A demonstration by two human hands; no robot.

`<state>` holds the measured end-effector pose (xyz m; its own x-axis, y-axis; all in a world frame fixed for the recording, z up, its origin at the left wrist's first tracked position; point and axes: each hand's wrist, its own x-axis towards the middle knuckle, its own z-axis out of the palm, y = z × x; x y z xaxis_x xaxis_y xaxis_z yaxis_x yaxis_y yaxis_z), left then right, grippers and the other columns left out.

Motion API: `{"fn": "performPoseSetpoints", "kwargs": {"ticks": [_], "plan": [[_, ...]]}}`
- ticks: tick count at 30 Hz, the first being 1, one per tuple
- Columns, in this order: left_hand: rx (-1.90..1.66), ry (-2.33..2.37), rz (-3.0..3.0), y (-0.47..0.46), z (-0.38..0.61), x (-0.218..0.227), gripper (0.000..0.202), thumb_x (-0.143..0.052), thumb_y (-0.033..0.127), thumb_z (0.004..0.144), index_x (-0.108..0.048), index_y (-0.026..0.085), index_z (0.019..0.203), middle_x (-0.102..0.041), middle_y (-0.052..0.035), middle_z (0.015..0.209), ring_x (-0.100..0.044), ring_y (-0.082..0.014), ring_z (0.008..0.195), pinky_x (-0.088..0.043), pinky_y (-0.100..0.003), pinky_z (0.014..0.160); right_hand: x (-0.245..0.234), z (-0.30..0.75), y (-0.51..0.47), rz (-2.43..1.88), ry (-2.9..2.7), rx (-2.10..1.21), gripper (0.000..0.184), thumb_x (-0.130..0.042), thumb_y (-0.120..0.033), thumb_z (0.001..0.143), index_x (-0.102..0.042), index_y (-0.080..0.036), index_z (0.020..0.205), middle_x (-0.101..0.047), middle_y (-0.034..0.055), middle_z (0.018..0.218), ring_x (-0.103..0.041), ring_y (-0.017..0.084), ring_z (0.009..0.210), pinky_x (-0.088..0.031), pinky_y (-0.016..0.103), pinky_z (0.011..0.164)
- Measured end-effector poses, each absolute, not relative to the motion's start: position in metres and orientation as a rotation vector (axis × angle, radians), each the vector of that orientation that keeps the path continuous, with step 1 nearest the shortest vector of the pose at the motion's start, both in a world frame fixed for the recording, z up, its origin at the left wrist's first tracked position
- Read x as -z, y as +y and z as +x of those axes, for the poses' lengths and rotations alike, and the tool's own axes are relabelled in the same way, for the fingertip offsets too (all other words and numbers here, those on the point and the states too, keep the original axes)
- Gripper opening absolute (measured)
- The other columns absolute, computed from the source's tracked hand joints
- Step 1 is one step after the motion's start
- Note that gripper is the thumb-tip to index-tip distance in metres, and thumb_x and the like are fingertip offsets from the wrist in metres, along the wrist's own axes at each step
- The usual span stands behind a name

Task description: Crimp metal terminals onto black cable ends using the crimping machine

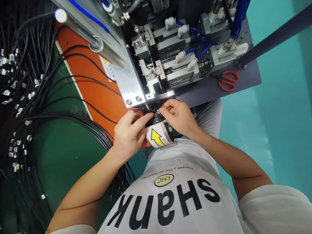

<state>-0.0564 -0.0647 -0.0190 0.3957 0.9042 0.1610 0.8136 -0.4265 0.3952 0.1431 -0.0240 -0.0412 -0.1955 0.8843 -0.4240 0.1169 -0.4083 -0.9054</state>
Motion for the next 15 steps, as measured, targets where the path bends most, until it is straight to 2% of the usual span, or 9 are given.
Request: {"fn": "performPoseSetpoints", "kwargs": {"ticks": [6,11,15], "plan": [[-0.498,1.545,2.455,-0.065,-0.055,0.017,0.033,-0.044,0.018,0.095,-0.067,0.019,0.118,-0.061,-0.0104,0.094,-0.057,-0.0191,0.082,-0.043,-0.030,0.067,0.043,0.146,-0.021,-1.382,-1.022,-1.932,0.023,-0.071,-0.037,0.083,-0.065,-0.017,0.075,-0.056,-0.0033,0.058,-0.051,0.010,0.053,-0.044,0.026,0.058],[-0.519,1.534,2.411,-0.065,-0.055,0.017,0.033,-0.041,0.019,0.096,-0.067,0.020,0.118,-0.060,-0.0100,0.095,-0.058,-0.0185,0.083,-0.044,-0.028,0.064,0.039,0.148,-0.041,-1.463,-1.089,-1.714,0.026,-0.070,-0.044,0.084,-0.066,-0.019,0.084,-0.064,-0.0005,0.072,-0.056,0.011,0.059,-0.046,0.026,0.058],[-0.520,1.534,2.384,-0.066,-0.056,0.017,0.034,-0.041,0.018,0.096,-0.066,0.021,0.119,-0.059,-0.0100,0.095,-0.058,-0.0184,0.084,-0.045,-0.028,0.063,0.034,0.142,-0.055,-1.527,-1.247,-1.564,0.022,-0.069,-0.042,0.085,-0.068,-0.020,0.085,-0.067,0.0016,0.076,-0.058,0.014,0.061,-0.047,0.029,0.057]]}}
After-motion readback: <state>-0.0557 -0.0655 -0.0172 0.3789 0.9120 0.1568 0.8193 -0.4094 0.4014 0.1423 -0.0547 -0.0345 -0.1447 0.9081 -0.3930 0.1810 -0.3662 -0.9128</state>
